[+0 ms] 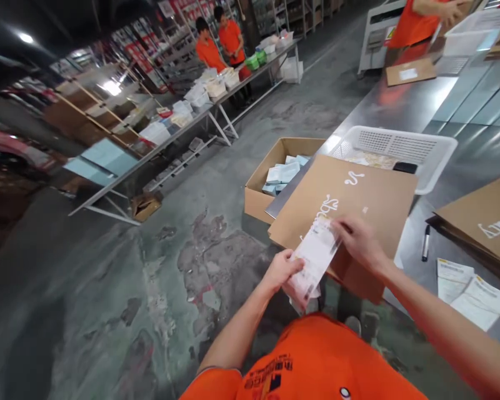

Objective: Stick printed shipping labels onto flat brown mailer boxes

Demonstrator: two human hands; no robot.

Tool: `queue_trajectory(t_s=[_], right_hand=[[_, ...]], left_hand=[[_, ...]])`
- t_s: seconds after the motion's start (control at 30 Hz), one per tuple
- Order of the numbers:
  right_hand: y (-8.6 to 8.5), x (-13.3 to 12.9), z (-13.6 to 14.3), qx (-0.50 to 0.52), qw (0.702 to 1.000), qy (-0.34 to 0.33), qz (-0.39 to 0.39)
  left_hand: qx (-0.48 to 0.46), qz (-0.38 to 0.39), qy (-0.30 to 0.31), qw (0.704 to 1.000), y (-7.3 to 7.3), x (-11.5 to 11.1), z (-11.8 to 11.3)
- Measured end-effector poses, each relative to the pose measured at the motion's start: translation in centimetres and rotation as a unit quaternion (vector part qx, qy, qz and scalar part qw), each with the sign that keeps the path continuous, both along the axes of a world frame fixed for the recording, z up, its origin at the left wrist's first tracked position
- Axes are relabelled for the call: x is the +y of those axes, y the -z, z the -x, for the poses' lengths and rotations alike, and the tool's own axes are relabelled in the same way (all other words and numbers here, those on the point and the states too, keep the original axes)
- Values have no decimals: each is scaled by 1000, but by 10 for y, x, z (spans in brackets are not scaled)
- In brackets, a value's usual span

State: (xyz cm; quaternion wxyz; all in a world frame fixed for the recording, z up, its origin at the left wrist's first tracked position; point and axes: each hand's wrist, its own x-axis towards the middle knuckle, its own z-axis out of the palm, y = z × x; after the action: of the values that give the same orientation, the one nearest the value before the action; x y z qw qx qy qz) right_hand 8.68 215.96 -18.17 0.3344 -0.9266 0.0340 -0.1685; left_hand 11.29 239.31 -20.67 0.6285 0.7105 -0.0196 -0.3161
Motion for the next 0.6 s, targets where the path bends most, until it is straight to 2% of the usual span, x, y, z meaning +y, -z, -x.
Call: queue_trajectory(t_s=[0.1, 0.17, 0.2, 0.27, 0.33, 0.37, 0.43, 0.5, 0.53, 0.57, 0.6], right_hand=[[2, -33, -27, 52, 977, 104, 179], [-1, -45, -38, 87, 952, 134, 259], [-1, -46, -42, 88, 946, 139, 278], [1, -39, -49, 62, 949, 117, 287], [10, -18, -53, 35, 955, 77, 284], [16, -3, -52, 28, 956, 59, 285], [30, 29, -41, 21, 956, 21, 292], [41, 53, -19, 1, 952, -76, 297], [44, 57, -6, -14, 947, -131, 292], [46, 55, 8, -24, 946, -156, 282], [46, 45, 22, -26, 953, -140, 267]], left_hand=[[60, -30, 72, 995, 23, 40, 4], [73, -57, 80, 992, 33, 68, 7], [72, -61, 54, 994, 36, 79, 6], [54, -40, -46, 997, 36, 90, 0], [8, -14, -140, 990, 32, 87, -15], [-26, -9, -157, 987, 29, 81, -23], [-90, -17, -130, 987, 23, 68, -39], [-140, -23, -76, 987, 19, 57, -46], [-158, -23, -56, 986, 18, 54, -45], [-171, -25, -46, 984, 17, 52, -42], [-179, -28, -40, 983, 16, 50, -36]])
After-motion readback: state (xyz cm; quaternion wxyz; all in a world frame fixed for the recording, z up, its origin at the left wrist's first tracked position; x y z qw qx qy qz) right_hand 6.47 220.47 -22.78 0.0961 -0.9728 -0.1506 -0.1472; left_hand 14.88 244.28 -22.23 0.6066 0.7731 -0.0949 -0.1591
